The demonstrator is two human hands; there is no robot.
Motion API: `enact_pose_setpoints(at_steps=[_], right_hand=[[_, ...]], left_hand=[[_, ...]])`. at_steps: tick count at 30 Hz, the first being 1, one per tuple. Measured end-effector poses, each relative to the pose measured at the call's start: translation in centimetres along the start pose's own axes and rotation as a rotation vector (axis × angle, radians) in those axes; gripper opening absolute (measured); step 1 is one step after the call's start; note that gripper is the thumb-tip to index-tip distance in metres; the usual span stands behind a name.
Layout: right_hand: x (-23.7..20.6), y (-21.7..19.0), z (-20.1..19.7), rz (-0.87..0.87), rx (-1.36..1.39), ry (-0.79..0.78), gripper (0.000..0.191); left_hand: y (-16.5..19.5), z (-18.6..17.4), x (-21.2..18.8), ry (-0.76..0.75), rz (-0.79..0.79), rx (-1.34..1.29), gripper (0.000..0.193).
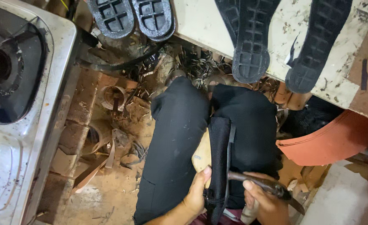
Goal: The person sits on the floor holding a black shoe upper over a wooden last on their lap, hammers and presses the upper, applies pink adhesive to a rubber sole, then presses and aligns the sole onto the shoe and places the finished shoe on a wooden shelf rack with other completed shoes.
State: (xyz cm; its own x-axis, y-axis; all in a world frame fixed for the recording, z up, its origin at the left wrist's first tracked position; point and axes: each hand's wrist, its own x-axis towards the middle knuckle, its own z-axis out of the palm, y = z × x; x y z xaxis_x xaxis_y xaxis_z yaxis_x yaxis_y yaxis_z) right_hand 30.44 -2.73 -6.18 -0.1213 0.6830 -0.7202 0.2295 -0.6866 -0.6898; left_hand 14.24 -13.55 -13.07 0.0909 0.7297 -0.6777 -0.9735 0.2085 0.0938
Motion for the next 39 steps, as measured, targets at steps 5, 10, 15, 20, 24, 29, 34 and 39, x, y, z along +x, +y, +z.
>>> enact_pose_setpoints(at_steps=[5, 10, 15, 20, 24, 29, 34, 39], right_hand=[[0.7, -2.1, 1.9, 0.130, 0.039, 0.095, 0.017], [1.9, -3.8, 4.1, 0.134, 0.189, 0.057, 0.015], [1.2, -4.4, 2.6, 0.085, 0.286, -0.017, 0.019], [-2.6, -1.9, -1.7, -0.117, 0.277, -0.152, 0.025], [-4.7, 1.4, -3.7, -0.226, -0.151, -0.173, 0.073], [-5.4, 3.1, -3.3, -0.245, -0.209, -0.175, 0.061], [-5.9, -0.3, -1.2, -0.337, -0.733, -0.070, 0.080], [-5.0, -2.0, -0.3, -0.402, -0.885, -0.242, 0.072]], left_hand=[[0.0, 0.6, -0.3, 0.025, -0.074, 0.010, 0.053], [-0.2, 0.4, -0.4, -0.025, -0.128, 0.106, 0.069], [-0.6, 1.0, -1.9, -0.167, 0.016, 0.179, 0.065], [4.7, 4.4, -6.1, -0.342, 0.383, 0.733, 0.062], [13.0, 7.4, -9.2, -0.286, 0.650, 1.569, 0.081], [15.1, 7.7, -13.3, -0.355, 1.018, 1.955, 0.101], [15.8, 5.7, -11.0, 0.020, 0.801, 1.557, 0.071], [16.4, 5.9, -7.6, 0.082, 0.873, 1.344, 0.060]])
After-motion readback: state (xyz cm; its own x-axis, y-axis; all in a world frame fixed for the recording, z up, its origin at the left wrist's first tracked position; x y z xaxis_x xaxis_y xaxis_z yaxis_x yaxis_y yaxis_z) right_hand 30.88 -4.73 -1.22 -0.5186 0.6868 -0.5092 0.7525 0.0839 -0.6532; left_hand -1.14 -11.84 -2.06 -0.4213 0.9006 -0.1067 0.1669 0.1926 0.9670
